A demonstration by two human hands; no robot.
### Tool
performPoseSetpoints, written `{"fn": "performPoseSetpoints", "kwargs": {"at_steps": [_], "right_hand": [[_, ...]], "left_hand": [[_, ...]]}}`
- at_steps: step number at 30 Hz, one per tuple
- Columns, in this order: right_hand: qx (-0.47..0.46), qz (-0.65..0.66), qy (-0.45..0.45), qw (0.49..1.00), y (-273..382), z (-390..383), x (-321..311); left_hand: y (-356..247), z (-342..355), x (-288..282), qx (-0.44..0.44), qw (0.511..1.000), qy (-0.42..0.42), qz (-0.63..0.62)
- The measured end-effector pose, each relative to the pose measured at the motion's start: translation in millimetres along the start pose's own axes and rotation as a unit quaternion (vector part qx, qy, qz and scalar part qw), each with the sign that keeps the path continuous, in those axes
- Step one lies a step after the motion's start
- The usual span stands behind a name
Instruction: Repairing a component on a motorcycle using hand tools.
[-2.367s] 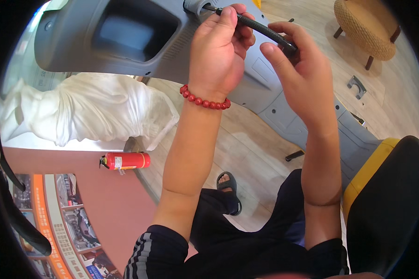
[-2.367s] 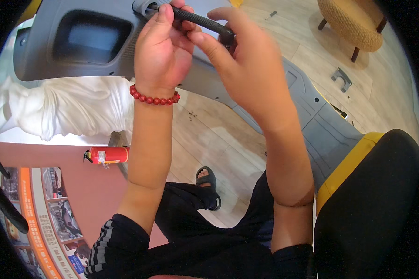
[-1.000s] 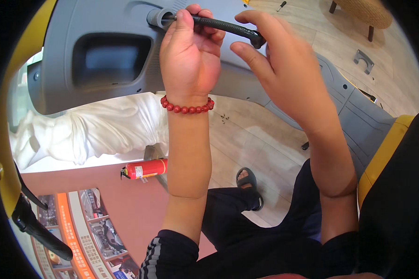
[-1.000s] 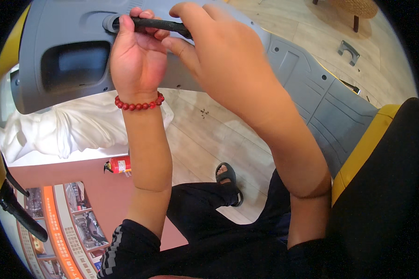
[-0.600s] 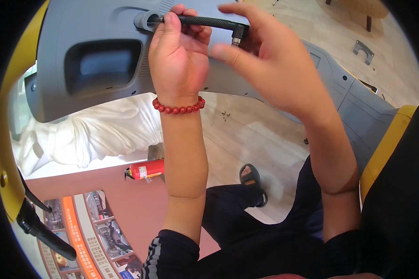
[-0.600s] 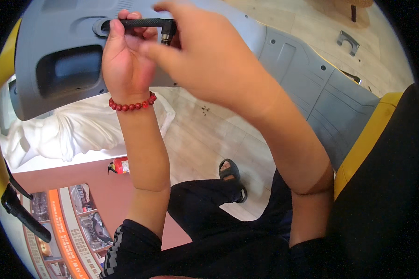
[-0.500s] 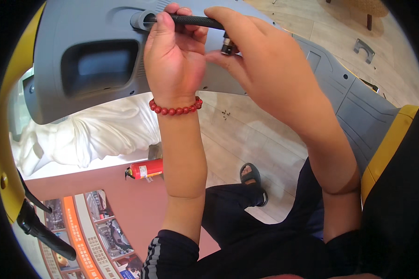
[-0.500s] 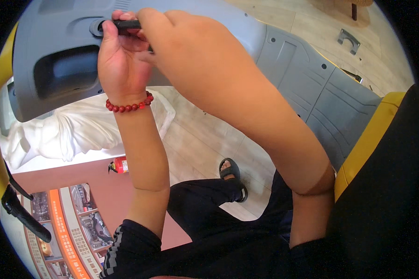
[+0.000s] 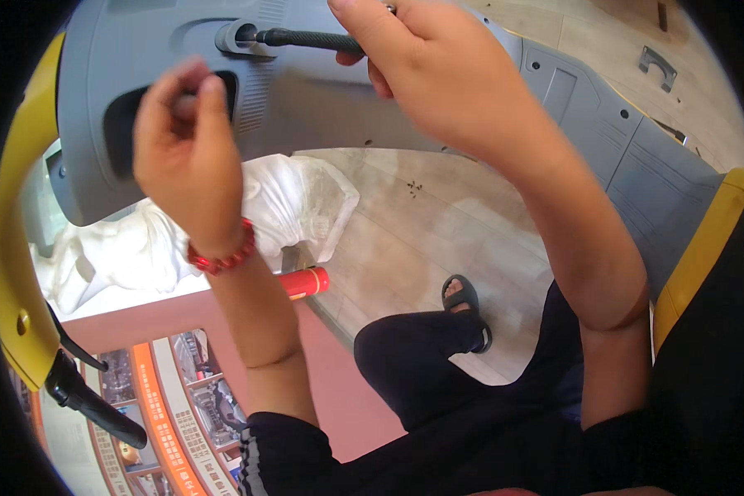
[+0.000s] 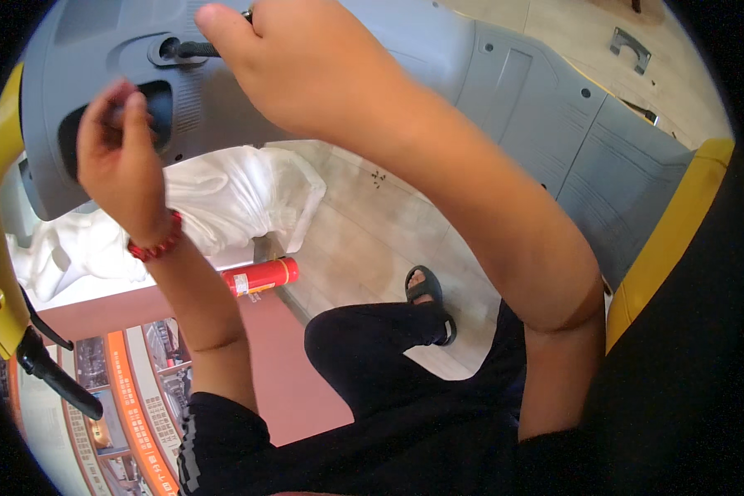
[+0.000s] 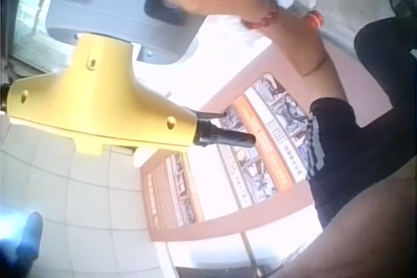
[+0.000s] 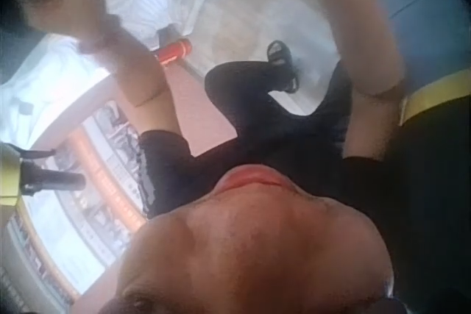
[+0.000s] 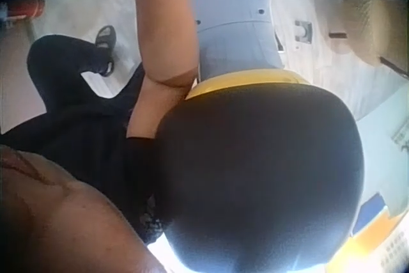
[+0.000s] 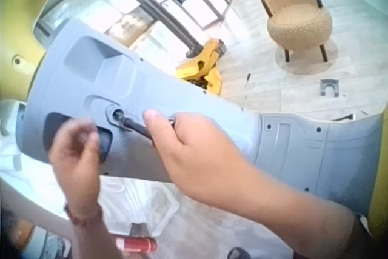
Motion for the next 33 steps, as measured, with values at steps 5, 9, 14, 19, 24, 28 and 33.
{"fn": "performPoseSetpoints", "kwargs": {"at_steps": [5,9,14,19,24,28,33], "right_hand": [[-0.043,-0.072,0.005,0.996,-7,7,6],[-0.246,-0.206,-0.019,0.947,19,-4,10],[-0.274,-0.185,-0.023,0.944,26,-6,12],[0.237,0.095,0.033,0.966,-67,7,17],[-0.093,-0.051,-0.193,0.976,-10,13,-17],[-0.065,-0.005,-0.109,0.992,-2,8,-9],[-0.136,-0.023,0.077,0.987,10,-1,4]], "left_hand": [[-31,21,29,0.312,0.909,0.157,0.227],[-28,21,44,0.307,0.883,0.201,0.294],[-28,24,51,0.315,0.876,0.190,0.312],[-25,22,47,0.314,0.878,0.154,0.325],[-25,23,49,0.310,0.887,0.169,0.299],[-25,23,48,0.312,0.887,0.167,0.298],[-21,21,45,0.298,0.907,0.163,0.249]]}}
Point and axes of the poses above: each hand's wrist, its own z-axis towards the middle knuckle, its own x-axis out of the palm, y = z × x, the point moved 10 cm from there along z, towards the middle knuckle, and after that the axes turned 10 degrees about -y, right-handed, at the moved point
